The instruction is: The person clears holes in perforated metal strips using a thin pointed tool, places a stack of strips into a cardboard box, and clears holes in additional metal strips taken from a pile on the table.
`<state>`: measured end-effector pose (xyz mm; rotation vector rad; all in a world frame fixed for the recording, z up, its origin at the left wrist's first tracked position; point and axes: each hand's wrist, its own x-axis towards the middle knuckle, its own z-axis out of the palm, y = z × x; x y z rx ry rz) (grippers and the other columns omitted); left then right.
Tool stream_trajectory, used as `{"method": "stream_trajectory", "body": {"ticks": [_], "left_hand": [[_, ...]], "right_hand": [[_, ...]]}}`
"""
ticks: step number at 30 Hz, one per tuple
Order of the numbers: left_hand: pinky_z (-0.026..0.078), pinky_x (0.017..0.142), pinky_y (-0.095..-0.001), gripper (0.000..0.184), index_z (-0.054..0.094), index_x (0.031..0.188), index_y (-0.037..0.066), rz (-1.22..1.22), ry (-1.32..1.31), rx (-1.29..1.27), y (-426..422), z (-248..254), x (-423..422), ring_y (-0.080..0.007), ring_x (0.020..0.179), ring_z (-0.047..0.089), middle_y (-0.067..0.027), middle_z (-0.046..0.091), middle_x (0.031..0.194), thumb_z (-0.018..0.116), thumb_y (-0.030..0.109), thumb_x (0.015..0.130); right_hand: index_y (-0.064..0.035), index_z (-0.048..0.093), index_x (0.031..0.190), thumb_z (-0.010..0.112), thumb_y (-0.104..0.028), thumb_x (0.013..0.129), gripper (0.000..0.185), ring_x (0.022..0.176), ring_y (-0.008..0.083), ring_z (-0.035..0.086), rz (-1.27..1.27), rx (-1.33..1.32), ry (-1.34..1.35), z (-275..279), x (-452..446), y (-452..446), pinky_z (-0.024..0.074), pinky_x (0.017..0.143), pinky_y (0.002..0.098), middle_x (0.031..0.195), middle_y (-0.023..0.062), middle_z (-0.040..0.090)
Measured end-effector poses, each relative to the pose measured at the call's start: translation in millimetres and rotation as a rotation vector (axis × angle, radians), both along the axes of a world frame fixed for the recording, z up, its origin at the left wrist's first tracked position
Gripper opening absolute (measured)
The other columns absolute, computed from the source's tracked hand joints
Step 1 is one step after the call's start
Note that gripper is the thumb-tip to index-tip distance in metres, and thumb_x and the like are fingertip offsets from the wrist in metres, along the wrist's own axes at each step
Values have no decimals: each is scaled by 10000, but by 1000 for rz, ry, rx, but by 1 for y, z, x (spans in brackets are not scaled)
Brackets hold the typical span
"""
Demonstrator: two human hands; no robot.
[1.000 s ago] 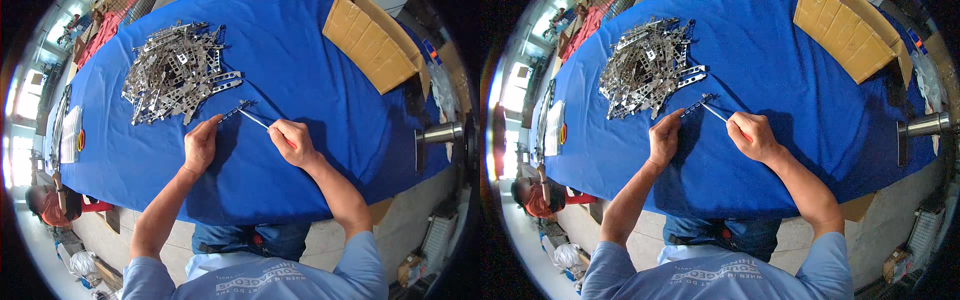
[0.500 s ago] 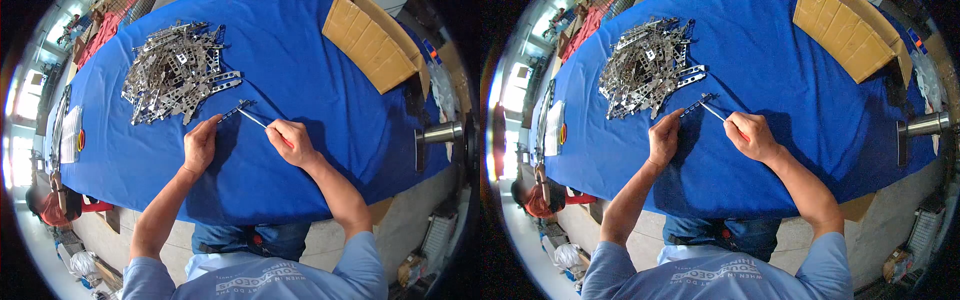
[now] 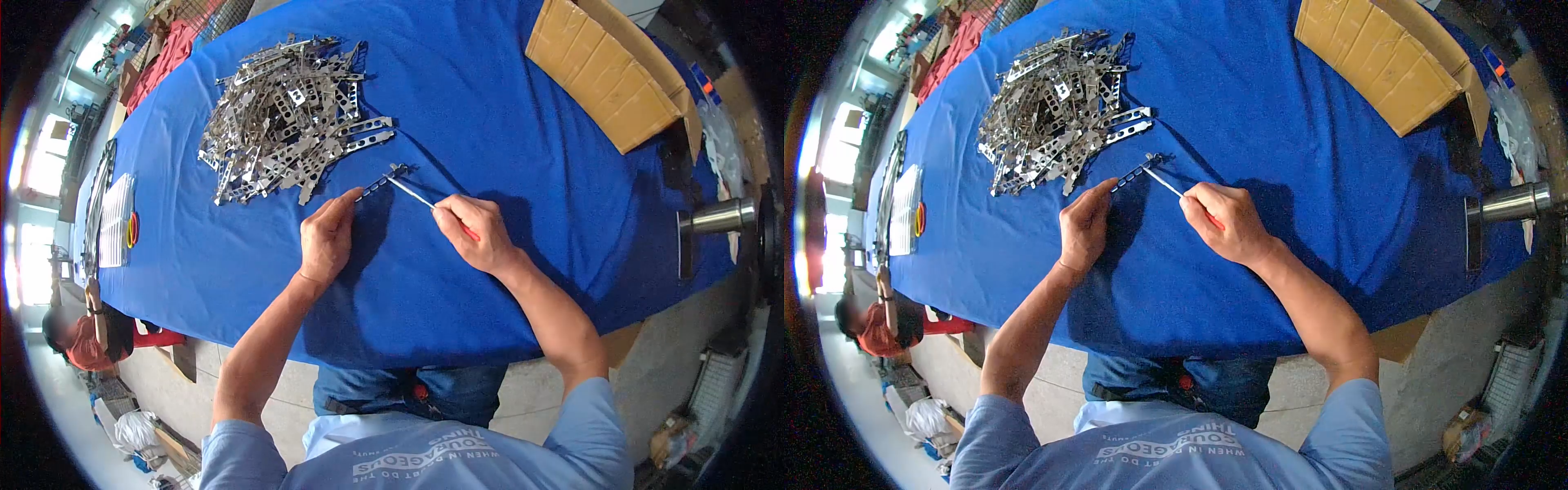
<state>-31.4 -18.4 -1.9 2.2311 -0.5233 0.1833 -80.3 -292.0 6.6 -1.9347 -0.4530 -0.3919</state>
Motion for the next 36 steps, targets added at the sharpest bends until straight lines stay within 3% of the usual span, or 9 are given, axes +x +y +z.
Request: {"method": "stream_trajectory", "body": {"ticks": [36], "left_hand": [[561, 766, -329, 291, 733, 1276, 52, 1, -36, 46, 0, -1, 0, -219, 842, 728, -149, 756, 994, 624, -11, 1013]], "right_hand": [[3, 621, 839, 641, -39, 997, 165, 574, 262, 667, 0, -2, -21, 1, 0, -1, 505, 535, 384, 685, 135, 646]]}}
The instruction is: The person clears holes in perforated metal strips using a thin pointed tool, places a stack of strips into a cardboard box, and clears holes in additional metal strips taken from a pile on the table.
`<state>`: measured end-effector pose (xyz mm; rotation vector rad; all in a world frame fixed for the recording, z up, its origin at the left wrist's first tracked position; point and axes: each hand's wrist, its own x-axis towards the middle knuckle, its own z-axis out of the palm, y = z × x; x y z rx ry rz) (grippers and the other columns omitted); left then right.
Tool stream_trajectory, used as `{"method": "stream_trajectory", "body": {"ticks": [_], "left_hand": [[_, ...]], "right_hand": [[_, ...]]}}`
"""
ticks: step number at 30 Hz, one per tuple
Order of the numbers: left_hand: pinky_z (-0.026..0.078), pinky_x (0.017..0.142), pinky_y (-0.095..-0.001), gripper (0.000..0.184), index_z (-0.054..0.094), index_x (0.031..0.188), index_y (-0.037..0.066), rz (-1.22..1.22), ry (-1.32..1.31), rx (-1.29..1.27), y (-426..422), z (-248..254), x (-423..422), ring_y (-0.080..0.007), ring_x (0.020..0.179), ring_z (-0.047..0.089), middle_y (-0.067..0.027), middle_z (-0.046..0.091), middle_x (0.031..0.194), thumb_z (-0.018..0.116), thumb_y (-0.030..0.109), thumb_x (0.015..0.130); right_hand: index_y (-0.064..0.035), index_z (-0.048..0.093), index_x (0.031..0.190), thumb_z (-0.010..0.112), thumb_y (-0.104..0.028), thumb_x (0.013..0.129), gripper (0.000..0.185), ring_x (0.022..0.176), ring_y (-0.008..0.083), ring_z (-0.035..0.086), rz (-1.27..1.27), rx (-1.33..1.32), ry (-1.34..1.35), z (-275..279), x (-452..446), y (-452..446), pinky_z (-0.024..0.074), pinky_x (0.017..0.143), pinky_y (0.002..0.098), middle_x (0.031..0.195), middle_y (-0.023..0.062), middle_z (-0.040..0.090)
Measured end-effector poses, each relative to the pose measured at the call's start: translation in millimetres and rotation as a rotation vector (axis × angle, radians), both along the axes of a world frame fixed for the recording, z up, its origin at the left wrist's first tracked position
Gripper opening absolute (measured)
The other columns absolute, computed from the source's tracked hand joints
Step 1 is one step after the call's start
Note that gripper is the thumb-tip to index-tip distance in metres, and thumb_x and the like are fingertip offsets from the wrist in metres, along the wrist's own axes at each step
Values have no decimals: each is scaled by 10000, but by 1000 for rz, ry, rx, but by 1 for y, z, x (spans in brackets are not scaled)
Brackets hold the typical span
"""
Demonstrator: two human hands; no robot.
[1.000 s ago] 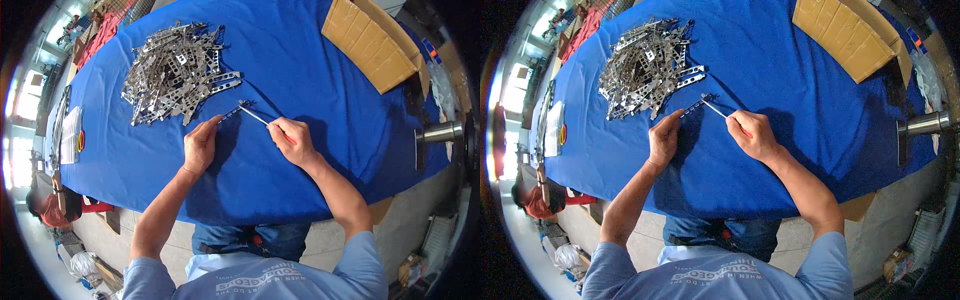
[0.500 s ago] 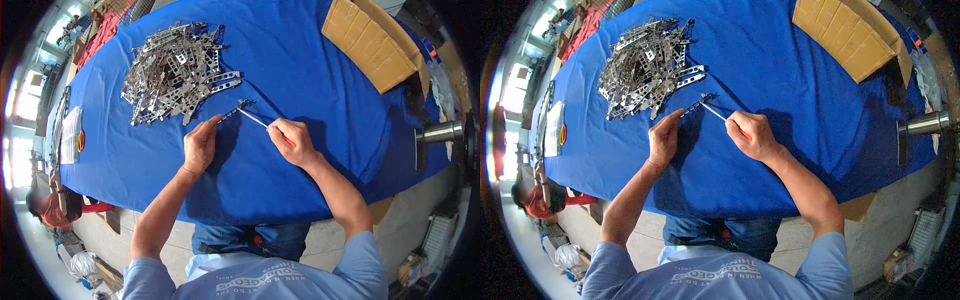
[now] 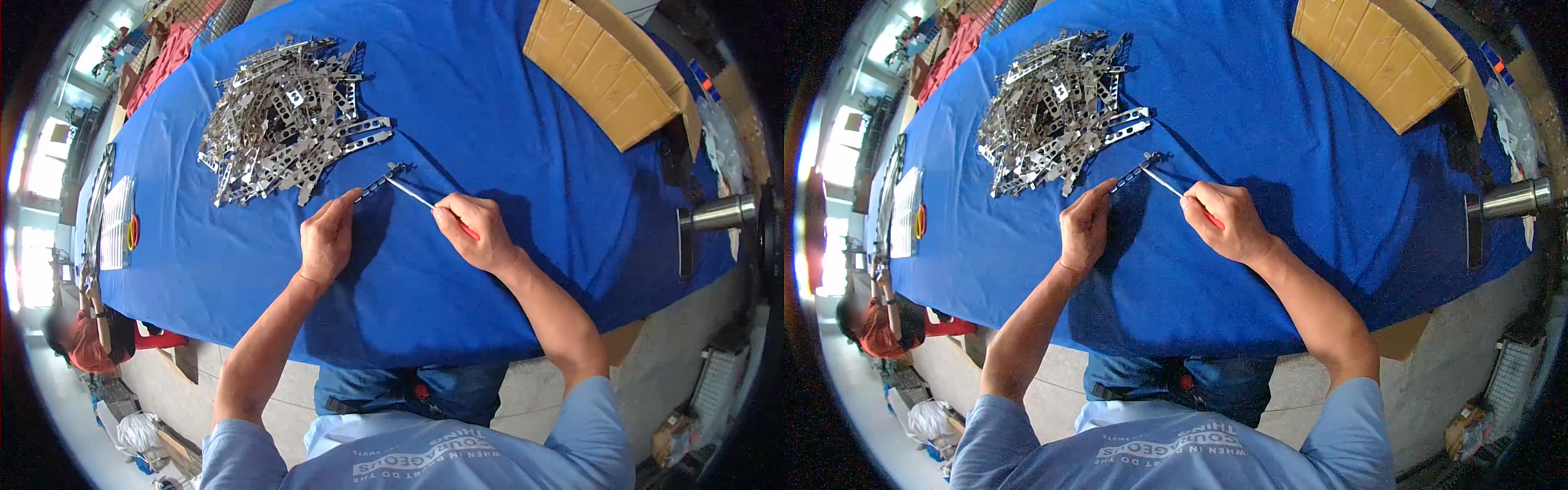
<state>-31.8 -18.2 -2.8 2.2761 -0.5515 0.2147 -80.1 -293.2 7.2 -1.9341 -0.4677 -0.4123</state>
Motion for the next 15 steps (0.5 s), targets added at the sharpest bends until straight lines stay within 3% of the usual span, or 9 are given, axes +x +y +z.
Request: {"method": "stream_trajectory", "body": {"ticks": [15], "left_hand": [[573, 803, -335, 281, 731, 1278, 48, 4, 19, -2, 0, 2, -1, -229, 892, 752, -165, 770, 1040, 626, 1, 1022]], "right_hand": [[7, 634, 845, 654, -69, 1004, 178, 590, 251, 683, -37, 45, 56, 1, 0, 2, 502, 535, 372, 694, 133, 664]]}}
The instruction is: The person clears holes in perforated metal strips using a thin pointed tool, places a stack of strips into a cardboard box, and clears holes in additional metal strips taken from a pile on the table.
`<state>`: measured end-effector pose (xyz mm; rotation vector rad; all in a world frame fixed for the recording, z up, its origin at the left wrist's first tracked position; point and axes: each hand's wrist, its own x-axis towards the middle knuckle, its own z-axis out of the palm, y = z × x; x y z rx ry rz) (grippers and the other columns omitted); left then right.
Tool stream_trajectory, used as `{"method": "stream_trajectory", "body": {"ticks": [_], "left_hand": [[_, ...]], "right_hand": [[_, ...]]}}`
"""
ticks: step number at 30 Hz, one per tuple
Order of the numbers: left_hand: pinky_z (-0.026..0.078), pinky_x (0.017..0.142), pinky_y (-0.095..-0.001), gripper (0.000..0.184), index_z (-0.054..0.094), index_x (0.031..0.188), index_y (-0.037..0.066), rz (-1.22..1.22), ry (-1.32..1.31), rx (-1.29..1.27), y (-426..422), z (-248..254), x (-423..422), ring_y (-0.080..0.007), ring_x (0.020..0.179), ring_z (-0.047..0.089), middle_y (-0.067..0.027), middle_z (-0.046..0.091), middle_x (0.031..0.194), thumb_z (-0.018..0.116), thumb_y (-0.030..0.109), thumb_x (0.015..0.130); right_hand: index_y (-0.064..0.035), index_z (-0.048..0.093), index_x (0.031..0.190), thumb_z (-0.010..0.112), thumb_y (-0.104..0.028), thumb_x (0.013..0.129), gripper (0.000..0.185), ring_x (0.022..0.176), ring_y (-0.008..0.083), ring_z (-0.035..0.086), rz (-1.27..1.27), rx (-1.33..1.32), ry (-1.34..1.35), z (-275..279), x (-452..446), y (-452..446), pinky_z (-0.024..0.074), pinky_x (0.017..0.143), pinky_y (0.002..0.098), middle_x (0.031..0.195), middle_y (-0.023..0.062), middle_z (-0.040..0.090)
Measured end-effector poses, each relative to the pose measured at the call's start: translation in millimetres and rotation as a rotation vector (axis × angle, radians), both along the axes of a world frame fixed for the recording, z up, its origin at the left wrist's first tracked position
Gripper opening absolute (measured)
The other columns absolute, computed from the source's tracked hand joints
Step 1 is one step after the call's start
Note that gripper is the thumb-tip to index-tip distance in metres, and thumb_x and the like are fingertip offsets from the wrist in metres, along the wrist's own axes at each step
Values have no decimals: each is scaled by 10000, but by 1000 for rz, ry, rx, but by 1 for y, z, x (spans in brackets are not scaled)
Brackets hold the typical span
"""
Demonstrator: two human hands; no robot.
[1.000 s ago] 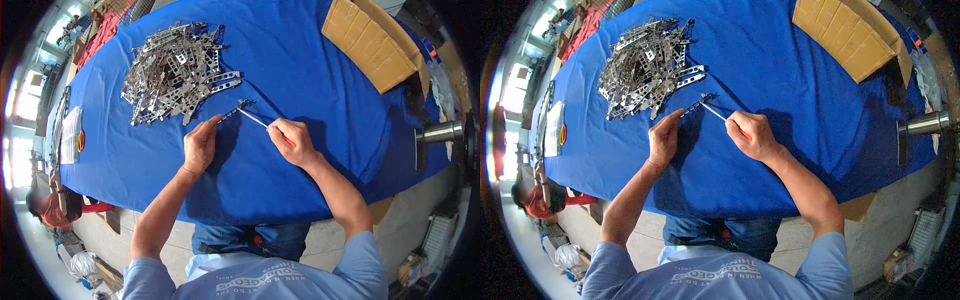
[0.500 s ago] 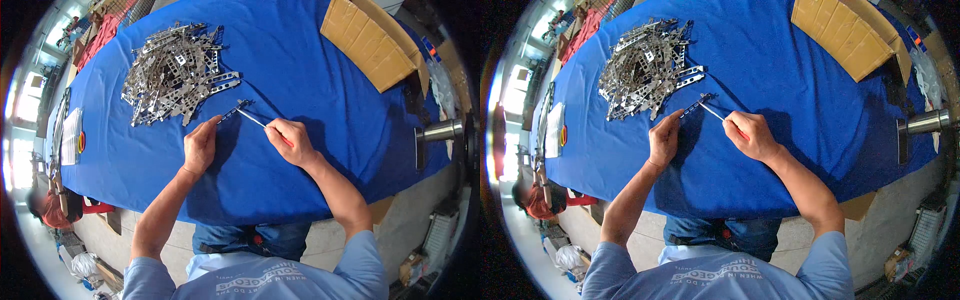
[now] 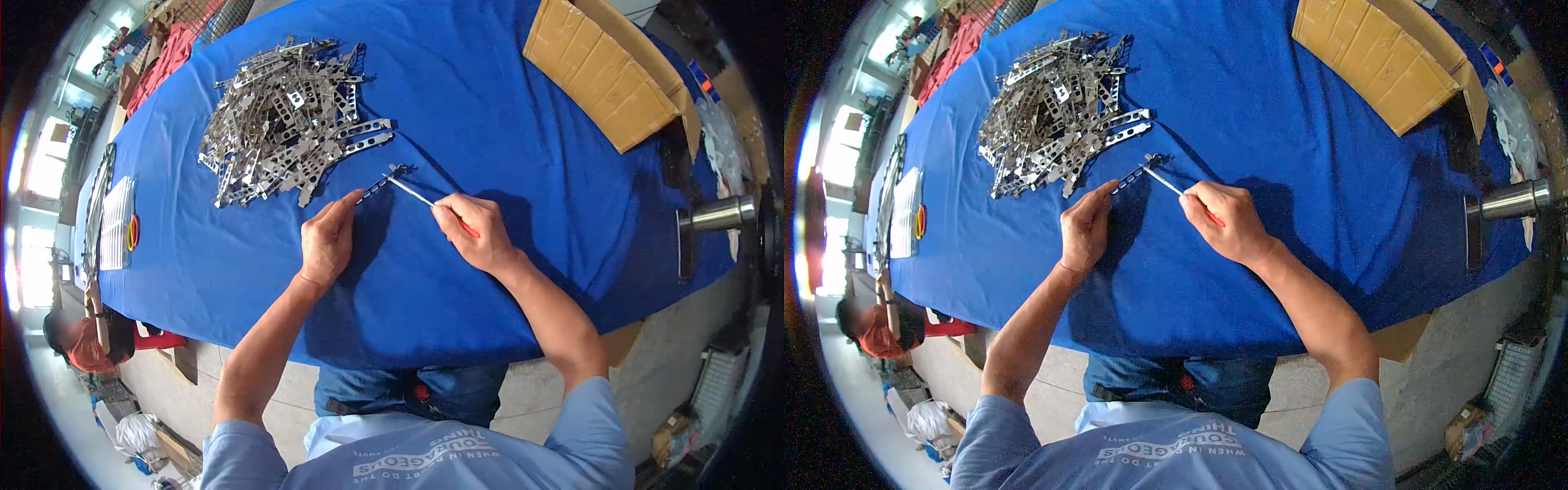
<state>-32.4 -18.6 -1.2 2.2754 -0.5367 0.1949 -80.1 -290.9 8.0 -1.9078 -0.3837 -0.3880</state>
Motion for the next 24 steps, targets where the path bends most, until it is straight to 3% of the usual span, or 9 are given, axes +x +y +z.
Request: {"method": "stream_trajectory", "body": {"ticks": [12, 15, 24], "left_hand": [[570, 828, -322, 268, 734, 1273, 32, 5, 55, -33, -2, 4, -1, -218, 904, 746, -166, 776, 1060, 634, 12, 1026], [559, 692, -354, 280, 735, 1264, 75, -22, -83, -65, -3, -4, 2, -277, 761, 728, -155, 730, 903, 632, 4, 1013], [526, 654, -344, 298, 745, 1273, 77, -24, -58, -52, -5, 0, 1, -239, 690, 671, -146, 707, 845, 637, -6, 1008]], "right_hand": [[5, 639, 839, 652, -45, 982, 152, 591, 256, 690, 50, -41, -50, 0, -3, -1, 520, 539, 375, 695, 129, 663], [8, 642, 858, 663, -59, 987, 147, 597, 282, 691, 23, -59, -69, 2, -3, 2, 528, 548, 386, 712, 136, 667], [25, 690, 974, 728, -81, 961, 113, 686, 314, 723, -2, -103, -138, -2, -4, 6, 555, 599, 392, 790, 168, 703]]}}
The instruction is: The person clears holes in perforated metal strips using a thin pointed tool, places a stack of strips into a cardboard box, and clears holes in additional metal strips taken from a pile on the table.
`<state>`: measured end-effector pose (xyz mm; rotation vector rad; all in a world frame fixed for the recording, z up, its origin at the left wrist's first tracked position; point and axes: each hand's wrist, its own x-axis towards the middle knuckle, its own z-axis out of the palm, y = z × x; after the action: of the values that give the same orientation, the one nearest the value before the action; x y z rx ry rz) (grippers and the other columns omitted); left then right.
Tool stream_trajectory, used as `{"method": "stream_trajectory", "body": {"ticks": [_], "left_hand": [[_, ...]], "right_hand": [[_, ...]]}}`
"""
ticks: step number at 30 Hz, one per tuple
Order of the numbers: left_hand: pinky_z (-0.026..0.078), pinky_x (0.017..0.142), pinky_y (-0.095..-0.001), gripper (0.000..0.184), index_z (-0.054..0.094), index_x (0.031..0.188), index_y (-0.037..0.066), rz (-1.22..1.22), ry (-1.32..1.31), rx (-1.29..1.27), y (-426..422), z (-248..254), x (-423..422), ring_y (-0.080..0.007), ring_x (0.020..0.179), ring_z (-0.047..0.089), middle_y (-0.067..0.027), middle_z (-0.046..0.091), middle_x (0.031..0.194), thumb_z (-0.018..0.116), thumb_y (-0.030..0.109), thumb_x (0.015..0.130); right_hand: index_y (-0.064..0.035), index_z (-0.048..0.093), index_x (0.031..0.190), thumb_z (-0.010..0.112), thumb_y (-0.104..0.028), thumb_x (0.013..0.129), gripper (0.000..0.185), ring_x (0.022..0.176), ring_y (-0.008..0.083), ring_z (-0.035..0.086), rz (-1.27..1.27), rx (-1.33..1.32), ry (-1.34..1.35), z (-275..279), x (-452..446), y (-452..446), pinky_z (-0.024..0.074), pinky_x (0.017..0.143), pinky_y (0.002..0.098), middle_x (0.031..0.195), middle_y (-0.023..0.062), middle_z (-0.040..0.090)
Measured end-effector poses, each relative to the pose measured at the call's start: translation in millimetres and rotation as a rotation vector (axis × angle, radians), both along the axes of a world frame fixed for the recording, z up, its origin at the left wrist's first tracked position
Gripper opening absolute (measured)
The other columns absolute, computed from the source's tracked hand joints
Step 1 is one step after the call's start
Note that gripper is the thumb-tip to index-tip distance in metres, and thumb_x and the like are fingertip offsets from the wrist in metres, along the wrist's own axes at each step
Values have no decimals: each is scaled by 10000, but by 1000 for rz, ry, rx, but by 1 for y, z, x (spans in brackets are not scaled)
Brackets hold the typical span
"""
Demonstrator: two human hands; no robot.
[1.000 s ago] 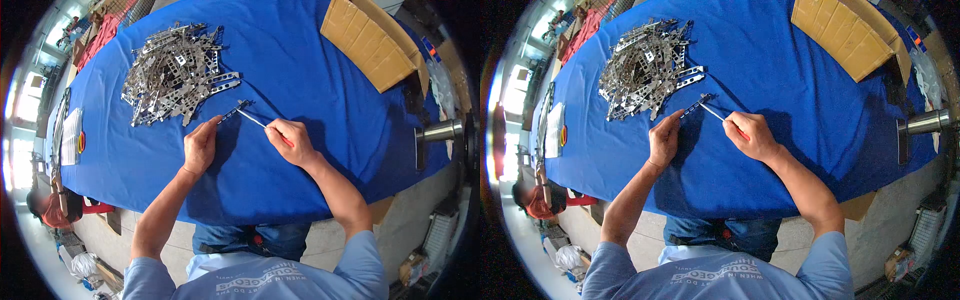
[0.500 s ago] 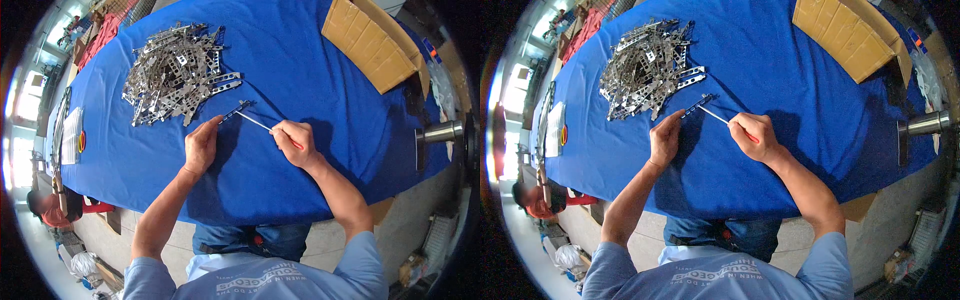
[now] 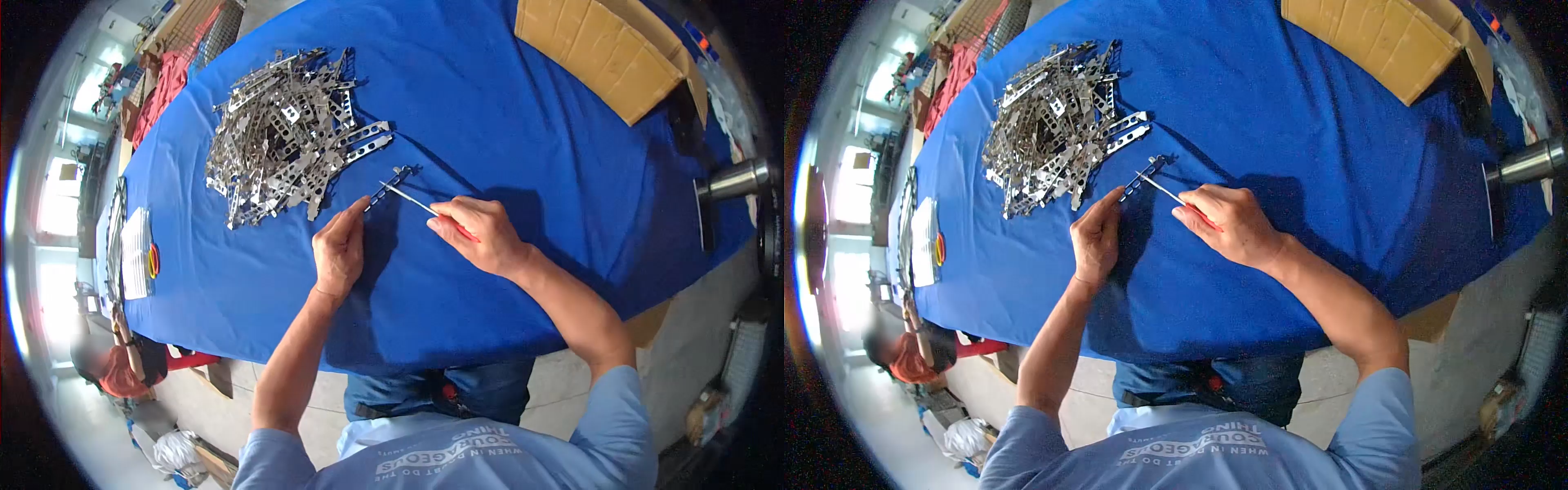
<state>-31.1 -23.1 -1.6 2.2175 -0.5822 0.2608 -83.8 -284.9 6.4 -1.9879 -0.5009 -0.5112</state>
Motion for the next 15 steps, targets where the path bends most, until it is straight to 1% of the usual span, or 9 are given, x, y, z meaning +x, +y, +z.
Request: {"method": "stream_trajectory", "body": {"ticks": [3, 4, 7, 10, 13, 15], "left_hand": [[523, 650, -337, 304, 747, 1275, 80, -5, -34, 10, 1, -2, 1, -226, 683, 664, -139, 701, 836, 639, -10, 1004], [521, 649, -334, 306, 747, 1275, 80, -9, -48, 15, 1, -3, 2, -221, 680, 660, -136, 699, 833, 640, -11, 1004], [521, 651, -322, 301, 752, 1268, 72, 10, -12, 53, 1, -2, 1, -187, 676, 644, -123, 710, 845, 642, -19, 1002], [523, 658, -309, 307, 756, 1263, 68, 31, 25, 26, 1, -2, 0, -151, 687, 631, -116, 730, 872, 641, -36, 998], [529, 672, -297, 307, 757, 1265, 52, 44, 78, 21, 3, -4, 0, -117, 715, 630, -112, 752, 906, 633, -44, 1001], [490, 676, -251, 298, 748, 1296, 41, 43, 90, 17, 4, -6, 0, -71, 735, 569, -20, 680, 867, 630, -5, 1026]], "right_hand": [[27, 709, 1019, 728, -71, 957, 117, 738, 318, 744, 25, 110, 95, 1, 0, -6, 573, 634, 388, 848, 176, 726], [22, 717, 1013, 720, -43, 949, 92, 803, 309, 760, 46, 103, 130, 7, -1, -8, 586, 678, 385, 916, 175, 746], [23, 725, 996, 718, -30, 937, 80, 830, 307, 759, 98, 179, 45, -1, 1, -2, 590, 707, 390, 935, 165, 747], [20, 722, 1023, 726, -44, 938, 106, 848, 312, 758, 47, 166, 33, -8, 4, -4, 590, 729, 399, 934, 159, 743], [12, 719, 1044, 719, -40, 936, 120, 831, 324, 751, 86, 188, 42, -10, 3, -7, 587, 721, 409, 919, 159, 738], [7, 717, 1046, 713, -32, 931, 122, 818, 332, 746, 92, 199, 35, -11, 1, -4, 582, 710, 414, 909, 159, 734]]}}
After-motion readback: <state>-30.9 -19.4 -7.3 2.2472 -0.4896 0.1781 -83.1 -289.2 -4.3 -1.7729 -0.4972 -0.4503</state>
